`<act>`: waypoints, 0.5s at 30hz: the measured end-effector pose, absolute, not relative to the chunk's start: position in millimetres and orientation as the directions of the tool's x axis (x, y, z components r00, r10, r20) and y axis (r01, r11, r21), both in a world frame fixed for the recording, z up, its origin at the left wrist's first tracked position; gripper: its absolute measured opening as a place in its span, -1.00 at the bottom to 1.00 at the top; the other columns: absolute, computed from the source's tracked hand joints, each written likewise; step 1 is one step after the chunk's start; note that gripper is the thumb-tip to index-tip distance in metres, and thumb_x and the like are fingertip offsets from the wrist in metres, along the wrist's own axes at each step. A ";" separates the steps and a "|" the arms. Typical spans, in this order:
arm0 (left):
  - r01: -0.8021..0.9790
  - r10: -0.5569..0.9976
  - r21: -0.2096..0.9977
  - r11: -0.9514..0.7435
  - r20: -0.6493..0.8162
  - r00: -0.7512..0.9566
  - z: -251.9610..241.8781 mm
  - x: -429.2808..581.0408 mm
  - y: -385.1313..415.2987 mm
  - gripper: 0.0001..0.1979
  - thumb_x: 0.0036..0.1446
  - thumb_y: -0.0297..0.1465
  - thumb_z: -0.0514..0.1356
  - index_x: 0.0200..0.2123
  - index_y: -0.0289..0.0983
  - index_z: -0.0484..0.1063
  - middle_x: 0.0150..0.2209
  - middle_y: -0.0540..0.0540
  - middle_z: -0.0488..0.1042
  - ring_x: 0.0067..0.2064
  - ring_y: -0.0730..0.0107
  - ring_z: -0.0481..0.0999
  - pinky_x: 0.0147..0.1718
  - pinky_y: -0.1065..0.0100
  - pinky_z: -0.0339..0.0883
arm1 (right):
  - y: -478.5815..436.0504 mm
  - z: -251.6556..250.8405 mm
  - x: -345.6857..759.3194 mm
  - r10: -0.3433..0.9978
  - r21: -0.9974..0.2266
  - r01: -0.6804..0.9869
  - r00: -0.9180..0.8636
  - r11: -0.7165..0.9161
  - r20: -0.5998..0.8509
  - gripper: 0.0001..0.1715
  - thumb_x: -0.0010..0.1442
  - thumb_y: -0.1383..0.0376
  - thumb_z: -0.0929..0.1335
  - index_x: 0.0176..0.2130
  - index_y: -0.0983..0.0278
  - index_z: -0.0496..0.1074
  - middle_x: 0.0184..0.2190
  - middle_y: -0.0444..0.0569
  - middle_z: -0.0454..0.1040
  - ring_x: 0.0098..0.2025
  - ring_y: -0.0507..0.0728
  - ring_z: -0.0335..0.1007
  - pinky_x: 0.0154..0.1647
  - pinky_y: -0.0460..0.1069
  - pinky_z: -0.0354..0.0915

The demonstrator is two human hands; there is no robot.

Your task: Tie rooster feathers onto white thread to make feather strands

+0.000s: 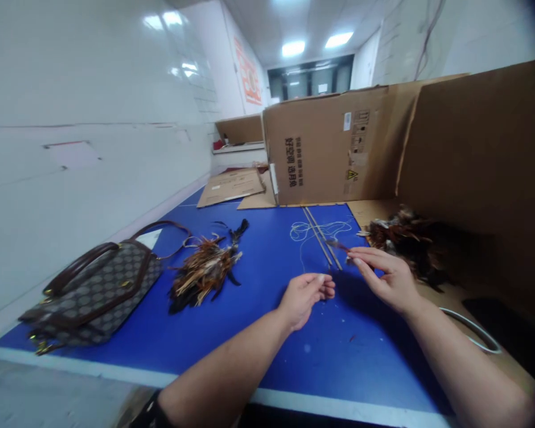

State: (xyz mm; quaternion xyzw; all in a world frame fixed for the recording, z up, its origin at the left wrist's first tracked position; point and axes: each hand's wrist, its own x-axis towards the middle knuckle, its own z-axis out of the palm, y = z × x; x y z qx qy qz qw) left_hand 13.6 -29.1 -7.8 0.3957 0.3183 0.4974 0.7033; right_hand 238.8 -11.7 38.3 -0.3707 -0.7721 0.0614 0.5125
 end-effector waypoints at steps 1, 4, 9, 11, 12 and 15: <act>-0.492 0.950 0.847 0.204 -0.048 0.310 -6.7 13.2 -27.5 -0.54 0.09 -0.14 0.43 -0.13 -0.42 0.60 -0.19 -0.31 0.59 -0.20 0.24 0.57 -0.12 0.20 0.38 | -13.2 37.6 233.1 0.627 -0.466 0.483 -0.251 0.741 0.737 -0.75 0.32 0.34 0.40 -0.05 0.18 0.64 -0.04 0.05 0.65 -0.01 0.20 0.61 0.09 0.07 0.50; -0.582 0.972 0.798 0.159 -0.024 0.233 -3.4 10.8 -22.8 -0.53 0.08 -0.14 0.44 -0.09 -0.41 0.60 -0.18 -0.27 0.57 -0.19 0.32 0.53 -0.18 0.30 0.33 | -16.6 35.0 221.0 0.580 -0.426 0.404 -0.436 0.809 0.688 -0.62 0.30 0.40 0.39 0.08 0.18 0.59 0.04 0.05 0.62 0.07 0.19 0.58 0.13 0.06 0.49; -0.652 0.996 0.753 0.082 -0.033 0.088 0.1 2.4 -15.0 -0.56 0.11 -0.19 0.43 -0.05 -0.38 0.58 -0.31 -0.12 0.52 -0.33 0.49 0.42 -0.30 0.39 0.23 | -19.1 28.9 212.0 0.548 -0.403 0.371 -0.591 0.837 0.592 -0.58 0.33 0.41 0.36 0.12 0.17 0.57 0.06 0.05 0.61 0.08 0.17 0.58 0.11 0.02 0.51; -0.661 0.998 0.749 0.050 -0.021 0.052 1.8 -2.3 -12.2 -0.60 0.10 -0.22 0.44 -0.08 -0.37 0.58 -0.34 -0.10 0.51 -0.34 0.48 0.43 -0.30 0.38 0.24 | -18.5 26.3 210.4 0.549 -0.406 0.370 -0.593 0.835 0.589 -0.63 0.33 0.38 0.36 0.08 0.17 0.59 0.02 0.05 0.63 0.03 0.16 0.61 0.08 0.01 0.52; -0.658 0.999 0.752 0.042 -0.020 0.041 3.0 -4.5 -11.2 -0.62 0.10 -0.23 0.44 -0.11 -0.37 0.58 -0.33 -0.11 0.52 -0.32 0.46 0.45 -0.29 0.38 0.25 | -17.9 25.1 209.8 0.554 -0.413 0.370 -0.585 0.832 0.592 -0.66 0.34 0.36 0.37 0.06 0.17 0.61 0.00 0.06 0.64 0.01 0.16 0.62 0.06 0.01 0.53; -0.654 1.000 0.756 0.027 -0.011 0.029 7.7 -9.2 -10.7 -0.71 0.09 -0.28 0.44 -0.21 -0.36 0.56 -0.24 -0.15 0.56 -0.20 0.37 0.54 -0.16 0.31 0.34 | -15.7 22.0 208.8 0.579 -0.438 0.378 -0.543 0.815 0.608 -0.70 0.34 0.31 0.38 0.02 0.17 0.62 -0.05 0.06 0.66 -0.02 0.18 0.63 0.03 0.03 0.54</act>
